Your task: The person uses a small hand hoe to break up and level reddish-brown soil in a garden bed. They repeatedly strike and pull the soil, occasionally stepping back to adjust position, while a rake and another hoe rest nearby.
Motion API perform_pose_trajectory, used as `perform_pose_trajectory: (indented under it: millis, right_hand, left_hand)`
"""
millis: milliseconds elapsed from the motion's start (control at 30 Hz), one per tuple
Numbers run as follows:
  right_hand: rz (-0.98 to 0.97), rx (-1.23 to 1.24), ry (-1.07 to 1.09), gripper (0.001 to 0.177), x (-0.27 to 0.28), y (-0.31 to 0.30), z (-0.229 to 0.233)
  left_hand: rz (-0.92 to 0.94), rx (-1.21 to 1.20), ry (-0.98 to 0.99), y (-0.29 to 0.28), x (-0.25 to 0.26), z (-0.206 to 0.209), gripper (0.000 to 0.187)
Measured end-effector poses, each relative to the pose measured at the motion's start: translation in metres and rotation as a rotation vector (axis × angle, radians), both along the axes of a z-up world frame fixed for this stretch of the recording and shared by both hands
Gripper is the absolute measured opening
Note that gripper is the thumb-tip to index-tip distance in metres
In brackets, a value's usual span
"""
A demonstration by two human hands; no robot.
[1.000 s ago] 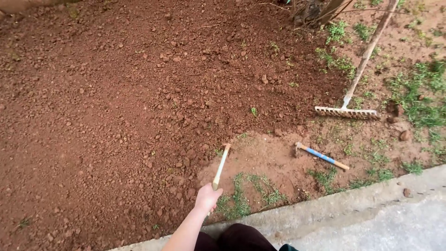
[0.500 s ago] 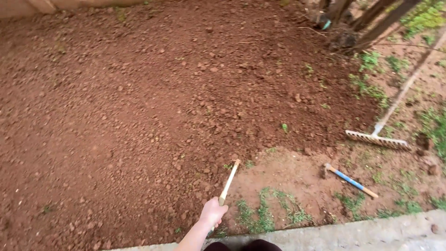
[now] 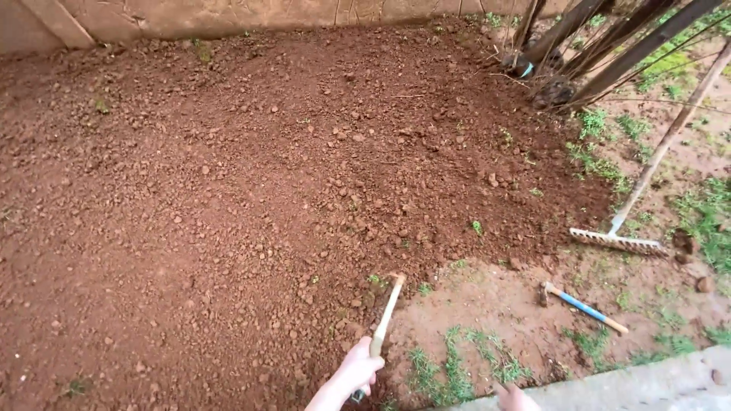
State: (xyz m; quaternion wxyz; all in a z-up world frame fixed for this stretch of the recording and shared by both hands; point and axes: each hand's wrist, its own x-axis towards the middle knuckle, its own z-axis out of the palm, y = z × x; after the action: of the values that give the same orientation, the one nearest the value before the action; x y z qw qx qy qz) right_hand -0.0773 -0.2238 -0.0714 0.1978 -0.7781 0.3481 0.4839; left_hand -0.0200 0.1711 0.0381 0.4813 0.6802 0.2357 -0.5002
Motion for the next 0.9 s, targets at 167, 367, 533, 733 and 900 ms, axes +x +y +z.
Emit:
perform_pose_trajectory:
  millis: [167, 367, 533, 733, 900]
  right_hand:
    - [-0.052, 0.137, -0.144, 0.075, 0.051, 0.172, 0.098]
    - [-0.710, 0.593, -0.413, 0.050, 0.081, 0.220, 0.089]
    - [-1.422, 0.668, -0.517, 0.056, 0.112, 0.200, 0.005]
    - [-1.630, 0.673, -0.494, 0.048, 0.124, 0.176, -0.059]
    - [-1.560, 0.545, -0.470, 0.054, 0.120, 0.138, -0.084]
  left_hand:
    - [0.135, -0.181, 0.107, -0.009, -0.005, -0.006, 0.038]
    - [-0.036, -0.091, -0.036, -0.042, 0.014, 0.003, 0.030]
    - [-0.136, 0.059, -0.107, -0.065, 0.018, 0.006, 0.023]
    - [-0.141, 0.075, -0.022, -0.101, 0.024, -0.061, 0.028]
    - [0.134, -0.156, 0.211, -0.141, 0.015, -0.095, 0.021]
